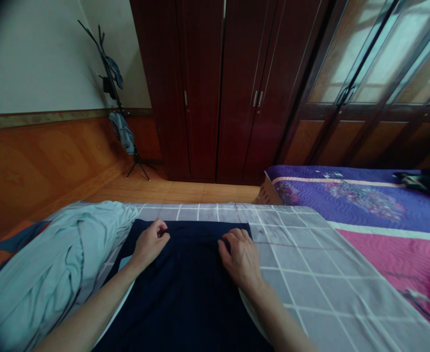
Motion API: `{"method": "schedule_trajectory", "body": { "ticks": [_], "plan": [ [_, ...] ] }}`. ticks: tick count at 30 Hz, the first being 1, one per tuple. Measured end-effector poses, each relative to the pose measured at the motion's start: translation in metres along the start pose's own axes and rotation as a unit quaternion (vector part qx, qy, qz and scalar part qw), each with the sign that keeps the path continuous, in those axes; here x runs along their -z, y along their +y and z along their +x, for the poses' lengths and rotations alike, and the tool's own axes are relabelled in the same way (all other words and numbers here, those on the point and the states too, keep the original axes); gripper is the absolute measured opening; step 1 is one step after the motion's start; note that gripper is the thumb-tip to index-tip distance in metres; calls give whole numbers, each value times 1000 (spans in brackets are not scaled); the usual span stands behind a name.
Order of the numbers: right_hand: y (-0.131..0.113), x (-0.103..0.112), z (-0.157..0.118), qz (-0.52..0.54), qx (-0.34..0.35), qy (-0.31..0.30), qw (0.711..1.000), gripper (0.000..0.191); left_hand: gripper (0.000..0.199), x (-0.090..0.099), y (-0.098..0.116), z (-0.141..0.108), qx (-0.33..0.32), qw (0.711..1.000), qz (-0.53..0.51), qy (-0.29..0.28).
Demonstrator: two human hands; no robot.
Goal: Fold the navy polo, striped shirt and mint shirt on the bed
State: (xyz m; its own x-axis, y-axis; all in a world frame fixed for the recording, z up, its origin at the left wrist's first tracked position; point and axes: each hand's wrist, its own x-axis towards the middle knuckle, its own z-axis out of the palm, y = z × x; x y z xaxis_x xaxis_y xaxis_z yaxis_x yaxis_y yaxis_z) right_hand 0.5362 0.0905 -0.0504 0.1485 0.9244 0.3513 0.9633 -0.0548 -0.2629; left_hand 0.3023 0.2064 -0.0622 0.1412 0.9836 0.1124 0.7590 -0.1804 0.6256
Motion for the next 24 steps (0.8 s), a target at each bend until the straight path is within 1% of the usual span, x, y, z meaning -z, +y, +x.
{"method": "schedule_trajectory", "body": {
  "ticks": [1, 3, 6, 7, 9, 11, 13, 16, 19, 21, 24],
  "plan": [
    [-1, -3, 0, 7, 17, 11, 1000, 26, 5, 0, 1, -1, -1, 1000, 0, 0],
    [-1, -8, -1, 10, 26, 7, 1000, 27, 7, 0, 1, -1, -13, 1000, -18, -7],
    [1, -13, -2, 31, 41, -10, 999, 17, 20, 1, -1, -1, -48, 998, -34, -32],
    [2, -13, -2, 47, 50, -9, 998, 14, 22, 1, -2, 0, -60, 997, -36, -40],
    [4, -13, -2, 80, 68, 7, 994, 13, 16, 1, -3, 0, -81, 994, -54, -42],
    [6, -14, -2, 99, 82, 20, 991, 15, 8, 0, -3, 0, -100, 990, -93, -25],
    [6, -15, -1, 97, 85, 14, 991, 19, 6, 1, -3, 1, -117, 982, -145, -18],
    [6, -16, -1, 78, 65, 4, 995, 18, 4, 1, -3, 1, -144, 965, -215, -47],
    [5, -15, -1, 72, 68, 0, 995, 19, 8, 2, -4, 2, -168, 954, -238, -70],
    [5, -15, -1, 77, 86, -3, 993, 19, 10, 1, -5, 2, -172, 956, -229, -63],
    [7, -16, -1, 67, 94, 11, 993, 33, 10, 0, -5, 2, -167, 960, -223, -15]
  ]
}}
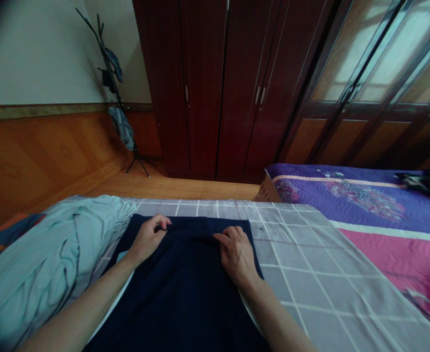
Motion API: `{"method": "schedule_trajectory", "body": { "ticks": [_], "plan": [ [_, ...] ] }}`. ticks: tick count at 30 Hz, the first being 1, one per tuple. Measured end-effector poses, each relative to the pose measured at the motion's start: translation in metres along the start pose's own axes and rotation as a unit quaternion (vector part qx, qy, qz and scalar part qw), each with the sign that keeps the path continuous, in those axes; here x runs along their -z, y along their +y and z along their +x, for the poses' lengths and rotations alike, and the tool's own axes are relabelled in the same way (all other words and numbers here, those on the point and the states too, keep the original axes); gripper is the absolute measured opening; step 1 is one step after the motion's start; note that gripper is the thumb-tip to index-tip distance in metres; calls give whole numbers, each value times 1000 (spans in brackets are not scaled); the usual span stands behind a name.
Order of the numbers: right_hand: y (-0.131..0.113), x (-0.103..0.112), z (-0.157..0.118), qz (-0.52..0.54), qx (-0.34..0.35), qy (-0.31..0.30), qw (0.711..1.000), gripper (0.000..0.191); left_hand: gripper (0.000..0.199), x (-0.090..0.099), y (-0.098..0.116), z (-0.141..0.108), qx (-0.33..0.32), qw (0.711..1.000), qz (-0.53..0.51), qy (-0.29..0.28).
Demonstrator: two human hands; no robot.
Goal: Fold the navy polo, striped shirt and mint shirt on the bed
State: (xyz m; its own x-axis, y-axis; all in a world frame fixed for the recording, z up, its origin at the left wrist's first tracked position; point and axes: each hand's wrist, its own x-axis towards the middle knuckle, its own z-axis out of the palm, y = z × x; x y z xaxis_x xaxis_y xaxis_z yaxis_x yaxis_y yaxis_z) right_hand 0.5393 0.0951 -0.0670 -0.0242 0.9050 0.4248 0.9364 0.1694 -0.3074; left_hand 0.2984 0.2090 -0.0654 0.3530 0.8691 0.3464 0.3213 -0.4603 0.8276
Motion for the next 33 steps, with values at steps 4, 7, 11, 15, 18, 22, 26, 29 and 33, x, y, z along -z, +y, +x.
{"method": "schedule_trajectory", "body": {
  "ticks": [4, 7, 11, 15, 18, 22, 26, 29, 33],
  "plan": [
    [3, -3, -1, -33, -17, -3, 999, 31, 11, -2, 1, 0, -19, 999, 31, 28],
    [3, -4, -1, -37, -21, -8, 999, 28, 14, -3, 0, -1, -24, 998, 57, 9],
    [2, -3, -1, -35, -14, -5, 999, 28, 21, -5, 1, -4, -68, 990, 124, 5],
    [0, -1, -1, -31, -7, -18, 999, 31, 29, -6, 20, -6, -154, 970, 188, 24],
    [0, 0, 0, -26, -7, -26, 999, 35, 25, -9, 42, 4, -147, 969, 198, 4],
    [0, 0, 0, -27, -10, -25, 999, 37, 22, -28, 55, 36, -89, 964, 219, -122],
    [1, 0, -1, -15, -8, -20, 1000, 37, 26, -59, 49, 63, -81, 951, 224, -195],
    [2, -1, -2, -9, -11, -14, 1000, 35, 14, -72, 46, 70, -104, 940, 212, -246],
    [2, -1, -1, -36, -35, -14, 999, 29, 9, -75, 49, 74, -127, 935, 184, -275]
  ]
}}
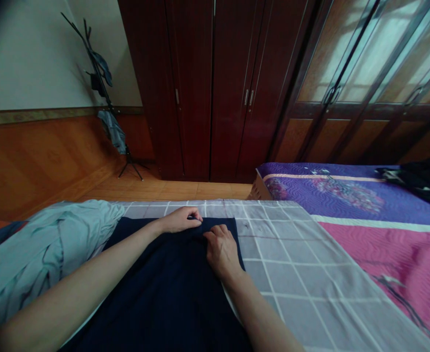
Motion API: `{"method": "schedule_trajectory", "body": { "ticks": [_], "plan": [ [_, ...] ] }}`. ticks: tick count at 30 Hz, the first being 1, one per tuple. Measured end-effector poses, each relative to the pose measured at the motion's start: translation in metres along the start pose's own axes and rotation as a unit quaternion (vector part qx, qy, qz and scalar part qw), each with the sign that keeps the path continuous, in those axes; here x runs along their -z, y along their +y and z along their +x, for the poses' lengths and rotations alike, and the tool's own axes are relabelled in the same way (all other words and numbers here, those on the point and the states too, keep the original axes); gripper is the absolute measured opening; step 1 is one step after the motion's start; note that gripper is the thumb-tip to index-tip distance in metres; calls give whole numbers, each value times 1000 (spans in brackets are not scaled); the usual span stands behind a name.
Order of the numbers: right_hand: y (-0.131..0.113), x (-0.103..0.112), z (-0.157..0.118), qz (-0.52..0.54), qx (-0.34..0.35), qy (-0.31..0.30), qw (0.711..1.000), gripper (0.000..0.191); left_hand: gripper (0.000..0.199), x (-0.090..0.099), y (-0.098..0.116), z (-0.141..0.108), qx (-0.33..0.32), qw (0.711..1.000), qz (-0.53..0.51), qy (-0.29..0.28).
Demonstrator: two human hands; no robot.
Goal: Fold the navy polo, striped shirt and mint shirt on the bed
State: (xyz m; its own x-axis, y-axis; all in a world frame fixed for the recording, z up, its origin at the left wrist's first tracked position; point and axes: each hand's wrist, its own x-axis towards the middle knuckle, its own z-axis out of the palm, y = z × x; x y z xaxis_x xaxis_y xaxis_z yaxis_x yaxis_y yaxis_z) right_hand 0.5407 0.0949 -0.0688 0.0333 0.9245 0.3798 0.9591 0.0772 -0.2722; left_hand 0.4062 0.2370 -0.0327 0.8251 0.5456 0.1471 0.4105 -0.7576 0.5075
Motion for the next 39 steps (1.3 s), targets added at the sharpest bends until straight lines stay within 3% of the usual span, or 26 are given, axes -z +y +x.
{"method": "schedule_trajectory", "body": {
  "ticks": [6, 11, 13, 15, 18, 22, 25, 28, 32, 36, 39],
  "plan": [
    [0, 3, 1, -35, -41, 6, 999, 24, 12, 2, -8, 2, 18, 996, 57, 63],
    [0, 3, 0, -51, -41, 5, 998, 26, 24, 0, 13, -30, -6, 988, 120, 92],
    [0, 2, 0, -55, -39, 3, 998, 27, 36, -2, 21, -54, -52, 984, 152, 74],
    [2, 2, -1, -59, -38, 3, 998, 26, 45, -4, 21, -79, -87, 977, 191, 20],
    [5, 6, -1, -68, -40, 5, 997, 25, 51, 0, 13, -116, -36, 971, 235, -25],
    [-1, 18, -1, -81, -39, 14, 996, 30, 53, 10, 17, -157, 4, 973, 232, 14],
    [-19, 24, -4, -60, -4, 14, 998, 33, 59, 3, 31, -180, 7, 978, 204, -38],
    [-37, 20, -10, -31, 66, -39, 997, 40, 65, -11, 37, -194, 22, 979, 192, -69],
    [-35, 8, -16, -61, 102, -125, 985, 58, 66, -16, 29, -199, 47, 979, 193, -53],
    [-21, 1, -15, -77, 96, -126, 984, 60, 63, -6, 5, -201, 93, 972, 217, 13],
    [-18, -2, -15, -81, 103, -122, 984, 60, 64, 1, -15, -202, 143, 965, 217, 27]
  ]
}}
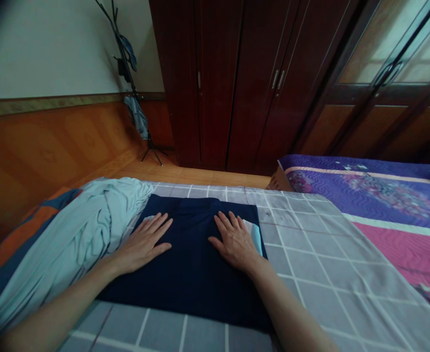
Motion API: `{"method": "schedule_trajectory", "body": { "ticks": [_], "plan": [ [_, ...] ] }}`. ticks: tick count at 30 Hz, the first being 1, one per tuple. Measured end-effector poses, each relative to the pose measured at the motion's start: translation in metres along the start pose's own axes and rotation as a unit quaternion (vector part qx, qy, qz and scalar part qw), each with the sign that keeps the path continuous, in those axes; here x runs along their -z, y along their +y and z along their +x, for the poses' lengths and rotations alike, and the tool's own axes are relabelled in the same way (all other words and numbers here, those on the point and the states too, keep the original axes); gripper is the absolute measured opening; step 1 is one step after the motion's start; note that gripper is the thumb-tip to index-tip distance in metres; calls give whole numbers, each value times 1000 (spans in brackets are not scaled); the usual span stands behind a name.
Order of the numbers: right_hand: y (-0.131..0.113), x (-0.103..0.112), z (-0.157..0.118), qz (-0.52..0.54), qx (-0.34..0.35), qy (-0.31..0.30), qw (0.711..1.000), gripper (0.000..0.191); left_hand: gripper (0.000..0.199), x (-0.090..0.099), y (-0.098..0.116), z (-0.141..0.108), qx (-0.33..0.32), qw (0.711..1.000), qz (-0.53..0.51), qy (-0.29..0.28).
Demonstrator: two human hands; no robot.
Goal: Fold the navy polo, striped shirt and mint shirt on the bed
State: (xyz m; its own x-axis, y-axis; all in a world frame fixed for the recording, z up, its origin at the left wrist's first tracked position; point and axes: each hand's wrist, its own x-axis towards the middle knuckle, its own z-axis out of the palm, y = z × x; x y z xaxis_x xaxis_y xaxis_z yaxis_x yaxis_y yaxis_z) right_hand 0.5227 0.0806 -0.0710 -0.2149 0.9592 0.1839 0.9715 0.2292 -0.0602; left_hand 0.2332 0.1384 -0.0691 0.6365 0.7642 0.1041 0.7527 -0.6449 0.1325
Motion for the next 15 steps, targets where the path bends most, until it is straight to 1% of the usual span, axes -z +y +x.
{"method": "schedule_trajectory", "body": {
  "ticks": [2, 4, 6, 8, 9, 11, 13, 15],
  "plan": [
    [0, -1, 0, -1, 3, -1, 1000, 60, 62, -1, -9, 4, 34, 999, 4, 5],
    [0, -2, 0, -2, 4, -5, 1000, 61, 61, -2, -12, 8, 59, 998, 9, 12],
    [2, -3, 1, -3, 4, -8, 1000, 61, 61, 0, -12, 10, 78, 997, 17, 17],
    [3, -2, 1, -1, 6, -7, 1000, 61, 57, 5, -6, 10, 91, 995, 26, 38],
    [2, 0, 0, 0, 6, -8, 1000, 62, 54, 8, -2, 9, 82, 995, 25, 51],
    [-7, 3, -2, 4, 3, -12, 1000, 65, 47, 12, 10, 6, 27, 998, 5, 64],
    [-24, 7, -6, 13, 16, -19, 1000, 67, 44, 14, 24, 2, -46, 997, -32, 56],
    [-43, 9, -10, 30, 53, -26, 998, 67, 46, 11, 34, -2, -84, 994, -55, 40]
  ]
}}
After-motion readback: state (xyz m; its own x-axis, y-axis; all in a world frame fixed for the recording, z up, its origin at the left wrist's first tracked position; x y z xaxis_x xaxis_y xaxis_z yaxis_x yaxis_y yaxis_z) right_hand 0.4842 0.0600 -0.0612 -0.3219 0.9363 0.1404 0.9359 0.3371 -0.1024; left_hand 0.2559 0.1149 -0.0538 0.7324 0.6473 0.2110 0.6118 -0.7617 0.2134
